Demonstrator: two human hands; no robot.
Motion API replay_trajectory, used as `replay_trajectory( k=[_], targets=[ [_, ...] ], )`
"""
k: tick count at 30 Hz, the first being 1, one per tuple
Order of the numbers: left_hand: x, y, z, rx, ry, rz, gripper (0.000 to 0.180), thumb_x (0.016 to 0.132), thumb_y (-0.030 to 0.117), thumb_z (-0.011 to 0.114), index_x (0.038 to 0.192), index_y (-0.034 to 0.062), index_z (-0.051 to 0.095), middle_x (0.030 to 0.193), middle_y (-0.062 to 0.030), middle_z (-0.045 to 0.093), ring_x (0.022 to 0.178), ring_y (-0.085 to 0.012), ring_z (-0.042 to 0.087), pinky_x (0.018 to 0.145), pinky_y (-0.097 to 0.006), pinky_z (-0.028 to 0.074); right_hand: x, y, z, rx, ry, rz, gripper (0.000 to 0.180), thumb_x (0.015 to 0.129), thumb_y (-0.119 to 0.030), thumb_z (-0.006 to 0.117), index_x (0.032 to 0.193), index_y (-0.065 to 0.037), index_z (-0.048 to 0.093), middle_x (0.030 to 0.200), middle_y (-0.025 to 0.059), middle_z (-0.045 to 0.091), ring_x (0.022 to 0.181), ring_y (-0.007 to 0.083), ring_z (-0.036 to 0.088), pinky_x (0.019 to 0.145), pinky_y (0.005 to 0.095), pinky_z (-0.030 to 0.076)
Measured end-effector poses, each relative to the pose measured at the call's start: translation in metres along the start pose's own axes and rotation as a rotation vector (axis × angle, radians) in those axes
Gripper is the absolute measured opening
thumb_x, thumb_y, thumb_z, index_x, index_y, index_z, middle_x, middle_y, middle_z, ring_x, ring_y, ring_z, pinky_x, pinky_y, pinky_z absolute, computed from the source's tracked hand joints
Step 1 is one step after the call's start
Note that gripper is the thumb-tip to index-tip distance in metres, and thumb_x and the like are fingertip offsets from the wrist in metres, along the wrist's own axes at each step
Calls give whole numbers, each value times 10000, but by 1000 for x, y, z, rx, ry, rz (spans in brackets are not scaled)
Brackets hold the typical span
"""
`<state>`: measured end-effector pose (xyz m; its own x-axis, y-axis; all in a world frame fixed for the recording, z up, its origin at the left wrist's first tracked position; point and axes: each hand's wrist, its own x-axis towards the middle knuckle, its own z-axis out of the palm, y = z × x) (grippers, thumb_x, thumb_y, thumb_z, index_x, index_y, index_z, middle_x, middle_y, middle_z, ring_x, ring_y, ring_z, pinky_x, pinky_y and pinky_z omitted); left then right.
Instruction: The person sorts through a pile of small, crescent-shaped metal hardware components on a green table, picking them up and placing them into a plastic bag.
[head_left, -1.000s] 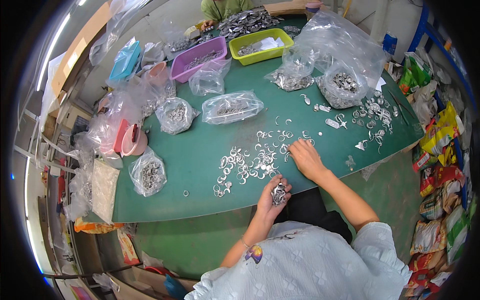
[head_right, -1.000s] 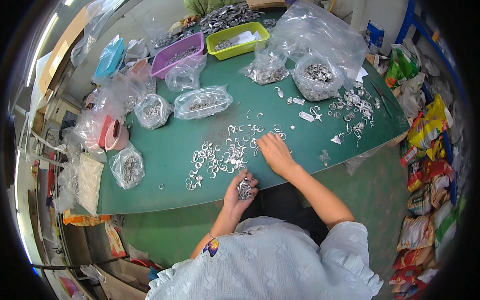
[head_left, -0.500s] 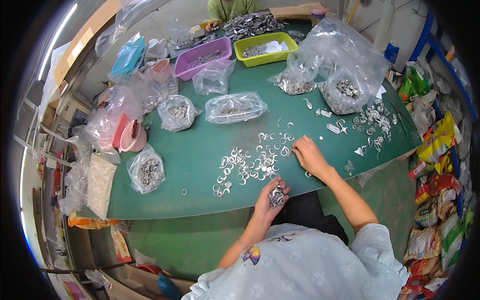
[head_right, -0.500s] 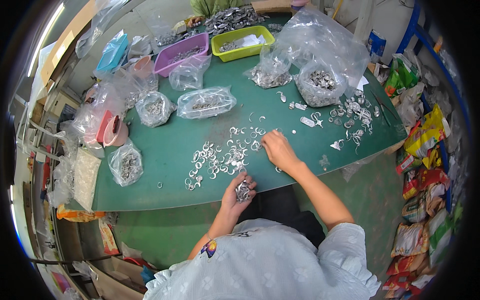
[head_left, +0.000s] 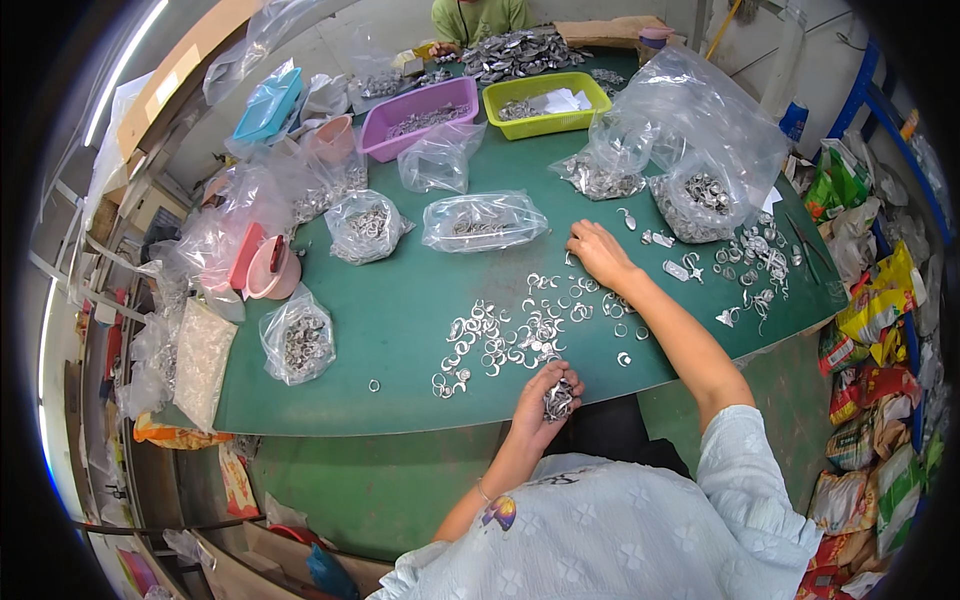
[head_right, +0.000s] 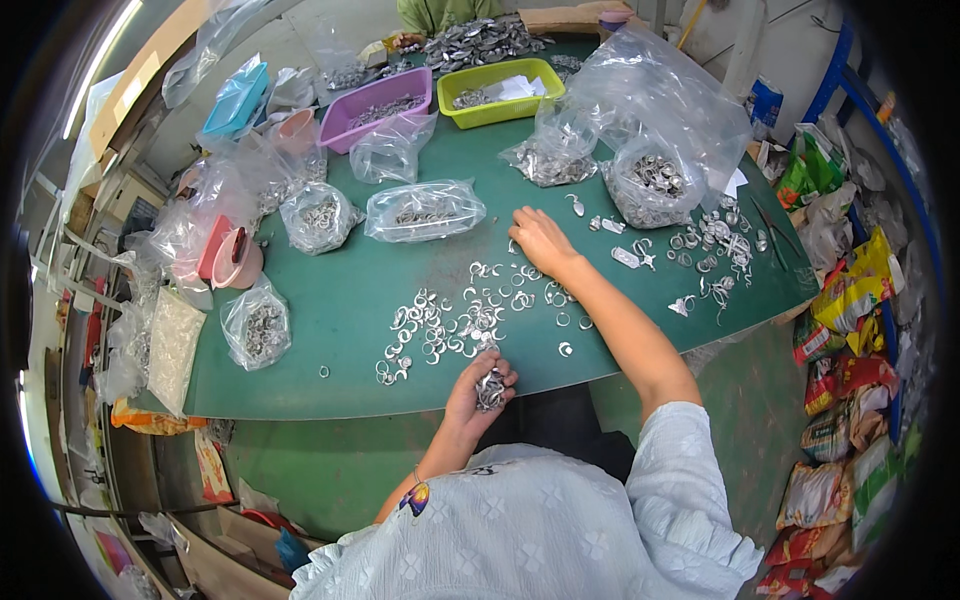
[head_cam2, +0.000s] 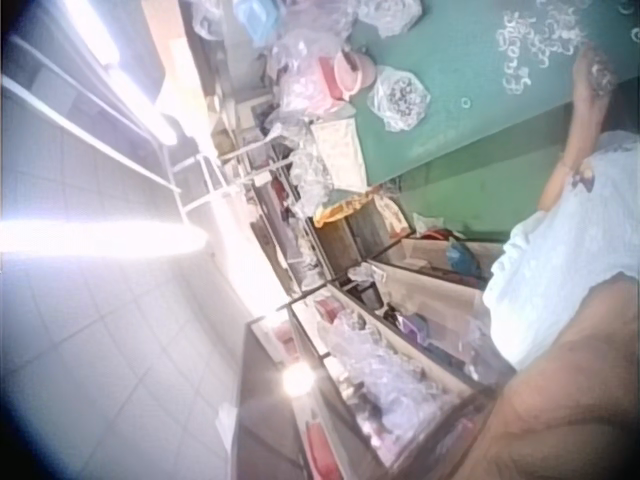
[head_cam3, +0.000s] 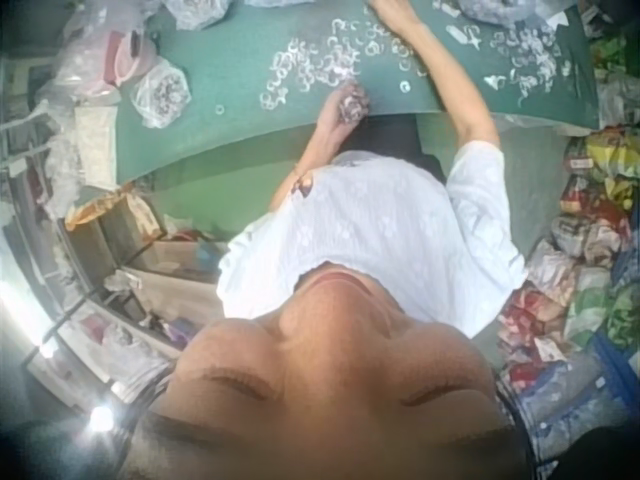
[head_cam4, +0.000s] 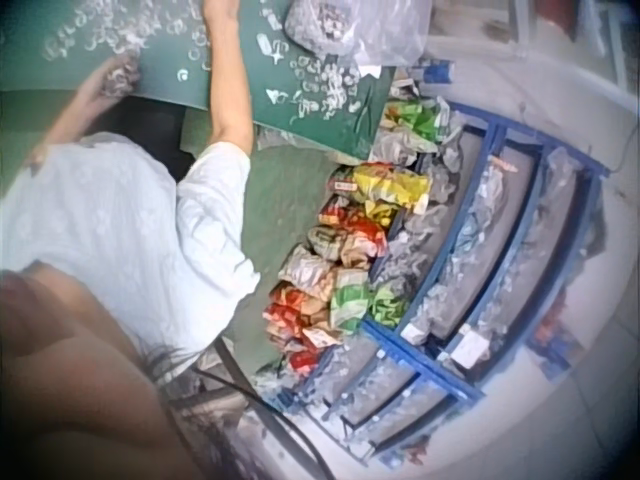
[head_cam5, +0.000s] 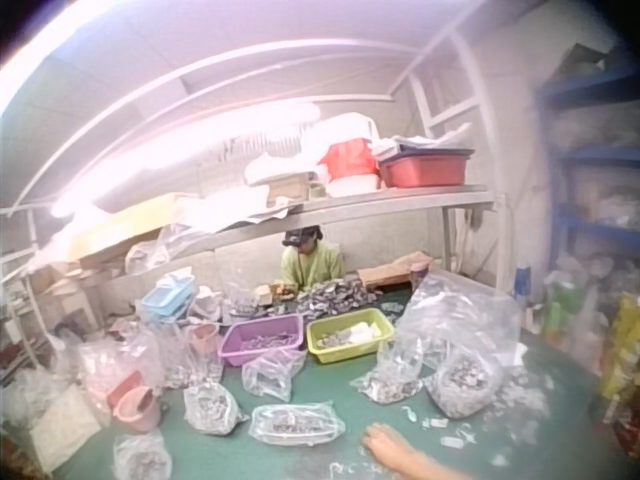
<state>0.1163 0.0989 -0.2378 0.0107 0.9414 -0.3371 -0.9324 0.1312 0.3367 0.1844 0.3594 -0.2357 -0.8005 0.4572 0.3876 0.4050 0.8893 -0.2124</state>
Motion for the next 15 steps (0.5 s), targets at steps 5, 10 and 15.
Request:
replay_trajectory(
  k=[5,10,15],
  targets=[
    [8,0,4,27,30,21,190,826,140,546,1006,123,488,747,-52,491,714,-191,469,540,-268,421,-12,0,-16,303,62,181,113,744,-29,592,845,4,632,812,104,585,798,235,567,746,344,455],
    [12,4,7,35,67,47,225,832,102,511,1050,100,459,736,-77,499,708,-224,498,538,-282,420,-42,-59,-68,821,-173,238,72,768,-37,616,824,7,629,835,89,639,739,150,589,667,276,460],
    [22,6,6,-42,-122,-64,228,824,137,521,1040,98,459,691,-66,461,638,-176,448,504,-249,372,-70,-81,-67,1154,-306,318,75,818,-6,565,888,13,582,909,69,629,864,131,574,740,262,458]
  ],
)
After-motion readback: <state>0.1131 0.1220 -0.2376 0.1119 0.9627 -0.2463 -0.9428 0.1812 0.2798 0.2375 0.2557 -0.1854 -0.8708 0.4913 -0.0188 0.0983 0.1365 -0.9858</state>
